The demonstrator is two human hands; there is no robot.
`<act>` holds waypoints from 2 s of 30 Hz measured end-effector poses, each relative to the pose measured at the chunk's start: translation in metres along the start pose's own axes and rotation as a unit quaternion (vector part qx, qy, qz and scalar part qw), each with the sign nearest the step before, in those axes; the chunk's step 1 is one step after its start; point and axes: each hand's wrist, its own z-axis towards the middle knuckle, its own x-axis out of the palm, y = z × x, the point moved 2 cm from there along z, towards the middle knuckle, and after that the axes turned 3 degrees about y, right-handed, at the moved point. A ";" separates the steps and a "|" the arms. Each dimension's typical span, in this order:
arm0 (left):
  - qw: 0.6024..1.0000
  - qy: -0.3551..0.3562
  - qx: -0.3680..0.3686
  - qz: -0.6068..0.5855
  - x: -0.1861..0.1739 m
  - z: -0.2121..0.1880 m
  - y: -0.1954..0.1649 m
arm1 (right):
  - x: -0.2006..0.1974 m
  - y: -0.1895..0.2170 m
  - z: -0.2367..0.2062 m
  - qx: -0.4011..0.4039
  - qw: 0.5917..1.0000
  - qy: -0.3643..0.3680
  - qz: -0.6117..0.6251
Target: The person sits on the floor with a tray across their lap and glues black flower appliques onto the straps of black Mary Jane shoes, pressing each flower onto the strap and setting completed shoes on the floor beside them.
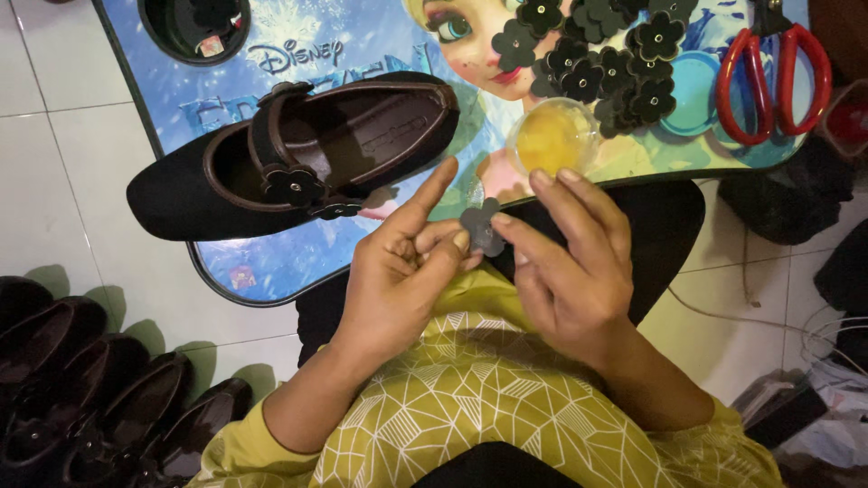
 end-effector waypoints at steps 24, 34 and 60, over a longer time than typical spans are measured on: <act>1.000 -0.003 -0.014 -0.009 -0.022 -0.013 -0.002 | -0.004 0.010 0.010 -0.014 0.999 -0.035 0.037; 0.994 0.021 -0.074 -0.072 -0.062 -0.040 -0.036 | 0.034 0.029 0.044 -0.093 0.981 0.009 0.168; 0.976 -0.126 0.124 0.129 -0.140 -0.006 -0.119 | 0.055 0.069 0.101 0.146 0.879 0.063 0.450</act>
